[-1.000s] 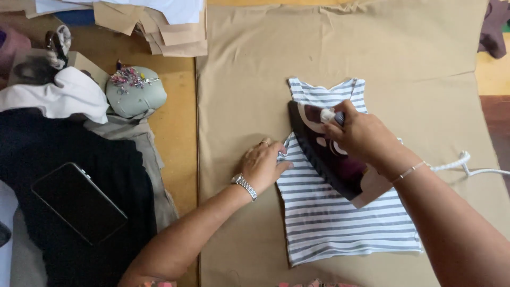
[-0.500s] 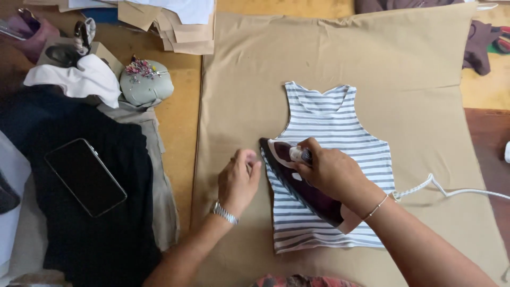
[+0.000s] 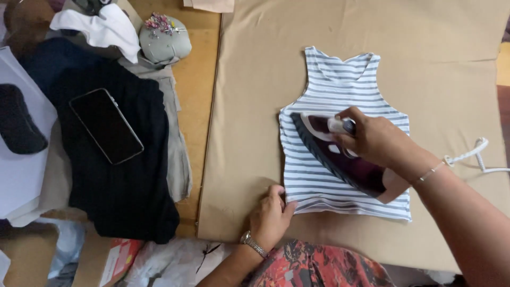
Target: Ironing and folding a striped tank top on a work table in a sewing environment.
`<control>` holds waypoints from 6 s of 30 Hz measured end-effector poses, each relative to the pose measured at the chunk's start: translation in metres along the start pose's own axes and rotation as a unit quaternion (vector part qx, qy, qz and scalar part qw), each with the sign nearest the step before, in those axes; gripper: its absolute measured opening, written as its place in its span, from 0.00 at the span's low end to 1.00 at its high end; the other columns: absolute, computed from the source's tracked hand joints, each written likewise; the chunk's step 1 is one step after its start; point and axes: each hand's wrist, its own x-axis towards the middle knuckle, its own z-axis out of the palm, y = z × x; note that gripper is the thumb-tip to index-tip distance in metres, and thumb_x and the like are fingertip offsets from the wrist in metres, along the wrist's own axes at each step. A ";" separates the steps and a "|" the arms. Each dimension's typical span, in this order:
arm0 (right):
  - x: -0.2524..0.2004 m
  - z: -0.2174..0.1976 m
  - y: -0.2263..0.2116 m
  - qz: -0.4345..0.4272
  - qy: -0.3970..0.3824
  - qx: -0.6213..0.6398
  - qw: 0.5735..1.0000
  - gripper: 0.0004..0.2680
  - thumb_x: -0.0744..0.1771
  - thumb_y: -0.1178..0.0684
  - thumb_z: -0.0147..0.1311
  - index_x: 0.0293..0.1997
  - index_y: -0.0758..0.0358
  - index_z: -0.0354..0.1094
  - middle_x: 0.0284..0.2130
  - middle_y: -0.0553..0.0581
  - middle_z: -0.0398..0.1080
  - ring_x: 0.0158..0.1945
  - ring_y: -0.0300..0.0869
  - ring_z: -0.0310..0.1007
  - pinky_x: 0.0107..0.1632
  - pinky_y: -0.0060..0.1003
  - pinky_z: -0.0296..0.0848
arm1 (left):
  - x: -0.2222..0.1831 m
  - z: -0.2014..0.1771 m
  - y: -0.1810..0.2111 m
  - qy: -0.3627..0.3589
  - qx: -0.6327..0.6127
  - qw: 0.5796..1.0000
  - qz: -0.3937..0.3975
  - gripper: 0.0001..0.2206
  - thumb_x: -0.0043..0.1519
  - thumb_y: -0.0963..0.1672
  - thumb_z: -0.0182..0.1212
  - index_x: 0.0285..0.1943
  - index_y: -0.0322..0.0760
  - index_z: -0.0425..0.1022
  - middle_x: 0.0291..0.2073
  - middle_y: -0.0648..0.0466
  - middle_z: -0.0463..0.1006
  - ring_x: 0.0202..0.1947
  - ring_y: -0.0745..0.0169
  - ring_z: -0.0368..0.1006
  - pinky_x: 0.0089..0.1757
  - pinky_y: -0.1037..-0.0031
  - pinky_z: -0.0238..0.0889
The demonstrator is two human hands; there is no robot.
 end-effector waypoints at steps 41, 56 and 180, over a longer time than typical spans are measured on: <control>-0.063 -0.025 0.133 0.215 0.037 0.011 0.976 0.19 0.67 0.32 0.49 0.55 0.51 0.73 0.41 0.66 0.79 0.46 0.62 0.77 0.44 0.53 0.71 | 0.011 0.020 0.057 0.047 0.246 0.842 0.478 0.12 0.56 0.46 0.74 0.36 0.40 0.73 0.32 0.53 0.69 0.35 0.53 0.65 0.33 0.64 0.61; -0.078 -0.029 0.112 0.051 -0.123 -0.053 0.990 0.24 0.62 0.28 0.56 0.65 0.36 0.67 0.35 0.62 0.79 0.43 0.58 0.77 0.45 0.49 0.72 | 0.015 0.011 0.059 0.166 0.229 0.773 0.567 0.05 0.64 0.35 0.61 0.38 0.36 0.78 0.29 0.55 0.72 0.29 0.60 0.66 0.31 0.71 0.63; -0.039 0.143 0.033 0.081 0.309 0.493 0.810 0.15 0.63 0.48 0.69 0.49 0.61 0.71 0.42 0.64 0.75 0.50 0.60 0.78 0.54 0.55 0.77 | 0.178 -0.085 0.287 0.114 0.018 0.856 0.504 0.06 0.59 0.48 0.68 0.42 0.55 0.79 0.31 0.57 0.78 0.37 0.52 0.80 0.41 0.63 0.73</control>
